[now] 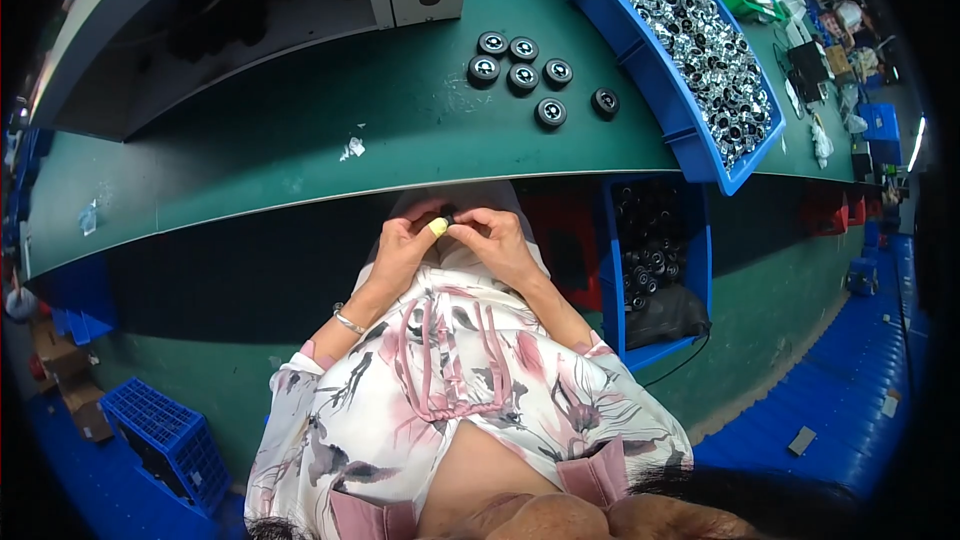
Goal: Manually assembling small plastic and metal components at a factory workbench.
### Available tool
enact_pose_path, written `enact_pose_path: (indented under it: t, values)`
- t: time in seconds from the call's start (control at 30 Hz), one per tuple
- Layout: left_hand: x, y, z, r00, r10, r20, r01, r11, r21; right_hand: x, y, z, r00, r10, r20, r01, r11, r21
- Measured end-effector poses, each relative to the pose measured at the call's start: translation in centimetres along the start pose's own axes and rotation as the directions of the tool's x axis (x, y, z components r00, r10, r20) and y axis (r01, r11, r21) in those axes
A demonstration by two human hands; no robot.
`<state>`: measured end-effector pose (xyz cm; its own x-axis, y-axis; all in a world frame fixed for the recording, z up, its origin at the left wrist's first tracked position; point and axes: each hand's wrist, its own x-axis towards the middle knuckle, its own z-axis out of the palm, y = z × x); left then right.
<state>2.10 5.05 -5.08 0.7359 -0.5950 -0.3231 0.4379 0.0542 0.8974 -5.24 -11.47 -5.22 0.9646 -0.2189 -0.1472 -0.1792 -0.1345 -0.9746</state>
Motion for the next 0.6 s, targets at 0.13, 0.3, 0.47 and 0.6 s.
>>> enact_pose_path:
  t: [0.13, 0.3, 0.47, 0.6]
  values:
    - [0.3, -0.6, -0.4, 0.996, 0.008, 0.089, -0.011, 0.999, 0.041, 0.0, 0.0, -0.5, 1.000, -0.011, 0.017, 0.010, 0.995, 0.097]
    - [0.5, -0.7, -0.4, 0.993, 0.070, 0.097, -0.088, 0.977, 0.192, -0.2, -1.1, -0.6, 1.000, -0.029, -0.003, 0.029, 0.999, 0.019]
    - [0.1, 1.2, 0.0, 0.984, -0.176, 0.024, 0.177, 0.982, -0.063, -0.1, 1.4, -0.5, 0.983, 0.102, -0.155, -0.056, 0.959, 0.277]
    - [0.3, -0.3, 0.1, 0.986, -0.168, 0.001, 0.161, 0.945, -0.285, -0.5, 0.3, -0.3, 0.972, 0.233, 0.000, -0.217, 0.906, 0.362]
